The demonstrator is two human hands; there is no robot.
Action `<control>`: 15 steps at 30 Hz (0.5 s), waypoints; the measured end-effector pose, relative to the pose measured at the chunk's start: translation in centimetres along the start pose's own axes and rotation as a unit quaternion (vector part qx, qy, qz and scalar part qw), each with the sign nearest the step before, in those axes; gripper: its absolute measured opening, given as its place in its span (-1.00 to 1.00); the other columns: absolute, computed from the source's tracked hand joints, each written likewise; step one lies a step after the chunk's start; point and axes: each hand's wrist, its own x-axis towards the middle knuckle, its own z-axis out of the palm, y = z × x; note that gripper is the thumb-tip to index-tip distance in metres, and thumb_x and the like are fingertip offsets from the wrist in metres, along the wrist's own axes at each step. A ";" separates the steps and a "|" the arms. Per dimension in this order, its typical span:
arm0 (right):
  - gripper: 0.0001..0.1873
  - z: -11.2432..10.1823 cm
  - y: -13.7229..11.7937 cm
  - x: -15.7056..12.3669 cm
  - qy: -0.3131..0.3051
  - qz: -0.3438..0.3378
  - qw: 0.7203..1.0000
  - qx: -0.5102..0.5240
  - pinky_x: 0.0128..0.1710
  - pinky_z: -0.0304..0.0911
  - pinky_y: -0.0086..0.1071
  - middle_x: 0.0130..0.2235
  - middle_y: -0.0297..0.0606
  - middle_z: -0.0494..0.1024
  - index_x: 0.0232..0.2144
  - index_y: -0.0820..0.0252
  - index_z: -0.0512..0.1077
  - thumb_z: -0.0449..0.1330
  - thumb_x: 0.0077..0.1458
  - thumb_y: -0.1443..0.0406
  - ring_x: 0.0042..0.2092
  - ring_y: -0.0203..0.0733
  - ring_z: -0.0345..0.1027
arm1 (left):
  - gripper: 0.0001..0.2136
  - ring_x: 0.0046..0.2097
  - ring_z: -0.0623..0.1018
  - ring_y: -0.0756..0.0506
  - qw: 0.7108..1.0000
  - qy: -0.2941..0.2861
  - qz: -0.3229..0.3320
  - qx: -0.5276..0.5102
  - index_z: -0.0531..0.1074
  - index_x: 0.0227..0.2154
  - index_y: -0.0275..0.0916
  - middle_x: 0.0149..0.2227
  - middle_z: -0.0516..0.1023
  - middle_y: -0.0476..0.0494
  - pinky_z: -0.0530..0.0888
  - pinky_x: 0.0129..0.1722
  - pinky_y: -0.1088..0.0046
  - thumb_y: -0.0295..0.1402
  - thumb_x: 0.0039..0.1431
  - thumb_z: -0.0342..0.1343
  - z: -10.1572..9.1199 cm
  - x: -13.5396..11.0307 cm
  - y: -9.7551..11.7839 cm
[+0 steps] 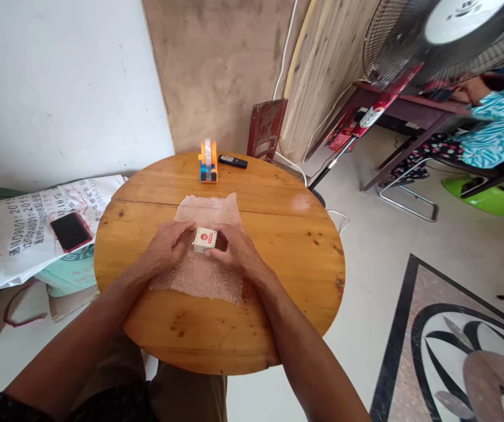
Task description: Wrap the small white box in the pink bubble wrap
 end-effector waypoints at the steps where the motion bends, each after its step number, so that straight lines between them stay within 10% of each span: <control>1: -0.56 0.0 0.0 0.0 -0.007 -0.005 1.000 0.002 -0.16 0.31 -0.26 -0.17 -0.20 0.59 -0.08 0.15 0.46 0.33 -0.01 0.14 -0.16 -0.06 0.44 | -0.65 0.05 0.52 -0.23 1.000 0.000 0.001 0.001 0.44 0.03 -0.31 0.01 0.58 -0.29 0.40 0.11 0.11 -0.48 0.21 -0.02 0.0 0.0 -0.1; 15: -0.44 -0.6 1.7 0.2 -0.021 -0.046 0.992 0.115 0.04 0.27 -0.14 0.00 -0.16 0.53 0.04 0.09 0.42 0.32 0.01 0.04 0.01 -0.02 0.41 | -0.51 0.05 0.52 -0.22 1.000 0.011 -0.009 0.002 0.44 0.03 -0.31 0.01 0.58 -0.27 0.41 0.10 0.11 -0.55 -0.02 -0.02 -0.2 0.2 -0.1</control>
